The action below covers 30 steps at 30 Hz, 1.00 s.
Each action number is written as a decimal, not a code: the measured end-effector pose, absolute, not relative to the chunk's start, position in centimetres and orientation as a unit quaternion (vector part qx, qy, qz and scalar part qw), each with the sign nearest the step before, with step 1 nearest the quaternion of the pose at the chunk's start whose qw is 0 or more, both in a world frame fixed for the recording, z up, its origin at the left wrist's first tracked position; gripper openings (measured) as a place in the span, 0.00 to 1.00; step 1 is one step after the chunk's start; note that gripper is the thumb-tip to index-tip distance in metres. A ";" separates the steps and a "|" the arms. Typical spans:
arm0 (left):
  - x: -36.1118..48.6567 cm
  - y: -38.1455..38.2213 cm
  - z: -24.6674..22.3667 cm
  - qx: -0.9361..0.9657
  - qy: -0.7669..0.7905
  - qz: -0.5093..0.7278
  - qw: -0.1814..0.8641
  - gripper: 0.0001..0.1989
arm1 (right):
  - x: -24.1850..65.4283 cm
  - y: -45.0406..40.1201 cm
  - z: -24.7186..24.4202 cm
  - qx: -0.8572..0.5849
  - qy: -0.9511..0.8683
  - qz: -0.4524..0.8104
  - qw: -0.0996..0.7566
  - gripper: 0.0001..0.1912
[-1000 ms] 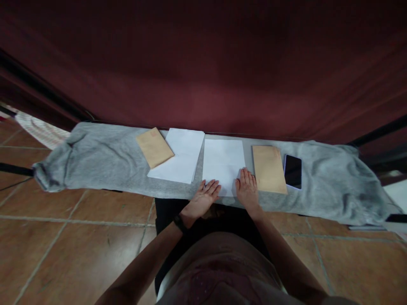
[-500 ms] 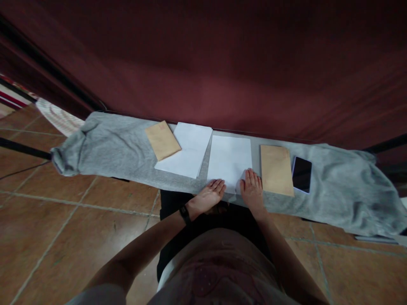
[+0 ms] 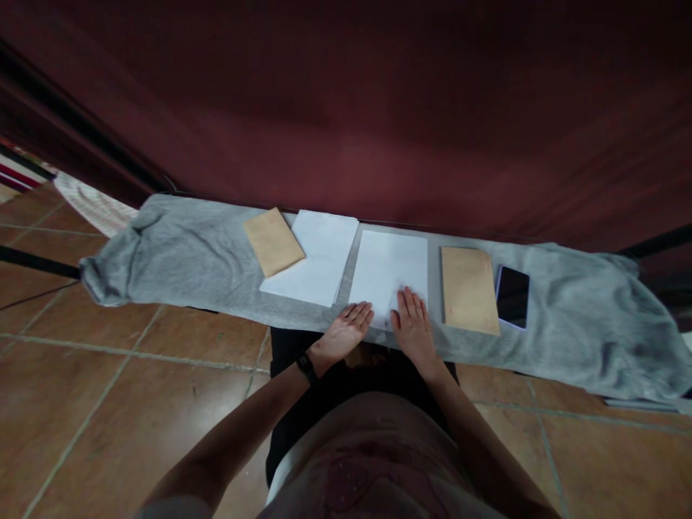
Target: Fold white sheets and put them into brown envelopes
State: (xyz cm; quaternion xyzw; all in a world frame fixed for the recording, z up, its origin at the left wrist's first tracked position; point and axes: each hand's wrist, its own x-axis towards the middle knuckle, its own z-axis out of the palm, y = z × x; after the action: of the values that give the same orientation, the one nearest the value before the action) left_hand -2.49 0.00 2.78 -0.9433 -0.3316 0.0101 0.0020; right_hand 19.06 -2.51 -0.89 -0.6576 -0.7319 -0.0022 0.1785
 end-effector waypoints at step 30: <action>8.2 16.5 0.1 -0.847 -0.524 -0.050 -0.075 0.29 | 22.1 14.4 -1.3 -0.705 -0.696 0.012 0.137 0.28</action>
State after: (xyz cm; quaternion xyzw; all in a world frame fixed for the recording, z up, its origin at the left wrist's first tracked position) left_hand 8.23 16.53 0.13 -0.8471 -0.5238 -0.0498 -0.0747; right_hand 22.13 14.38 -1.33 -0.7049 -0.6959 0.0119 0.1367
